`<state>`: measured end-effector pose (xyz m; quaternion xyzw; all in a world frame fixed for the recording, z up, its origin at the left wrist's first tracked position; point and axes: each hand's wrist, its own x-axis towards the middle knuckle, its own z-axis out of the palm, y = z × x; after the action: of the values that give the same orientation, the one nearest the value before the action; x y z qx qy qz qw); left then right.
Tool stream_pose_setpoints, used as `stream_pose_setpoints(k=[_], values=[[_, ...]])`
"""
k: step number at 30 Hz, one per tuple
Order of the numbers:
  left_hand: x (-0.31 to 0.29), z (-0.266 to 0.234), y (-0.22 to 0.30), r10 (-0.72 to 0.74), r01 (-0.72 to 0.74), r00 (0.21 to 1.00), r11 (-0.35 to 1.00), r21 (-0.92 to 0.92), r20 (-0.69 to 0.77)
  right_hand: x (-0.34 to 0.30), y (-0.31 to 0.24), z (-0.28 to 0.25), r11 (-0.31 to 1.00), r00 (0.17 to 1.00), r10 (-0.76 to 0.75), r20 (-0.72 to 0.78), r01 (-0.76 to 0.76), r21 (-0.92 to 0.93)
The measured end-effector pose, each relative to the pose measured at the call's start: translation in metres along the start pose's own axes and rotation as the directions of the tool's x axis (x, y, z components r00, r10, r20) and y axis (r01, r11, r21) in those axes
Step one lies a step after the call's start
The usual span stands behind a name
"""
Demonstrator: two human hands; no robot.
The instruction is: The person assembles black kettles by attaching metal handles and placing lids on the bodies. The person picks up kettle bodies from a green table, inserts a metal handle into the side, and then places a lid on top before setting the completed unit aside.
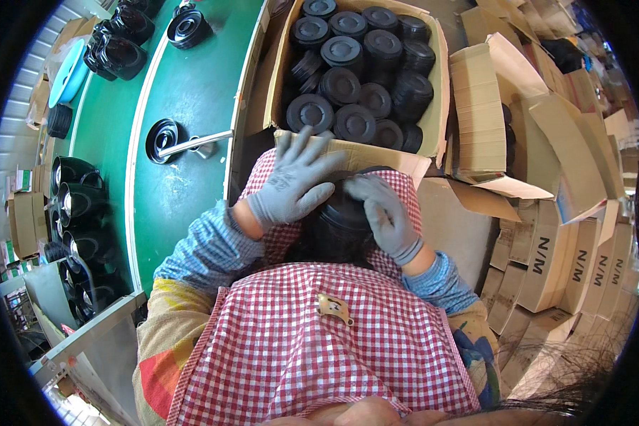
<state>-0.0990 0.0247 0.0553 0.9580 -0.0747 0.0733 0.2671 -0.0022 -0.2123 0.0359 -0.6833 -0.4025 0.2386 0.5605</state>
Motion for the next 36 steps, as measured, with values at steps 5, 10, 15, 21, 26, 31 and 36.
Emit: stream_pose_setpoints(k=[5,10,15,21,26,31,36], values=[[-0.007,0.0,0.047,0.129,-0.122,0.989,0.987,-0.1,0.07,0.011,0.015,-0.007,0.965,0.988,-0.155,0.013,0.155,-0.214],[0.001,0.012,-0.001,-0.131,0.133,0.991,0.99,0.04,-0.038,0.004,-0.012,-0.004,0.922,0.923,-0.347,0.166,0.368,-0.12],[0.006,0.004,0.006,-0.035,0.035,0.999,0.997,-0.067,-0.007,0.003,-0.033,-0.001,0.928,0.954,-0.272,0.122,0.294,-0.23],[-0.001,0.006,0.042,0.148,-0.148,0.989,0.987,-0.062,-0.001,-0.013,0.013,0.002,0.943,0.995,-0.095,-0.024,0.082,-0.324],[-0.002,0.009,0.011,0.066,-0.086,0.975,0.992,-0.088,-0.211,-0.006,0.003,-0.012,0.924,0.986,-0.155,0.052,0.164,-0.345],[-0.01,0.02,-0.02,-0.194,0.192,0.981,0.98,0.051,0.032,-0.009,-0.047,-0.008,0.932,0.91,-0.219,0.353,0.302,-0.199],[-0.007,0.025,-0.027,-0.175,0.161,0.977,0.98,0.116,0.123,-0.01,-0.049,-0.008,0.842,0.896,-0.272,0.351,0.399,-0.364]])
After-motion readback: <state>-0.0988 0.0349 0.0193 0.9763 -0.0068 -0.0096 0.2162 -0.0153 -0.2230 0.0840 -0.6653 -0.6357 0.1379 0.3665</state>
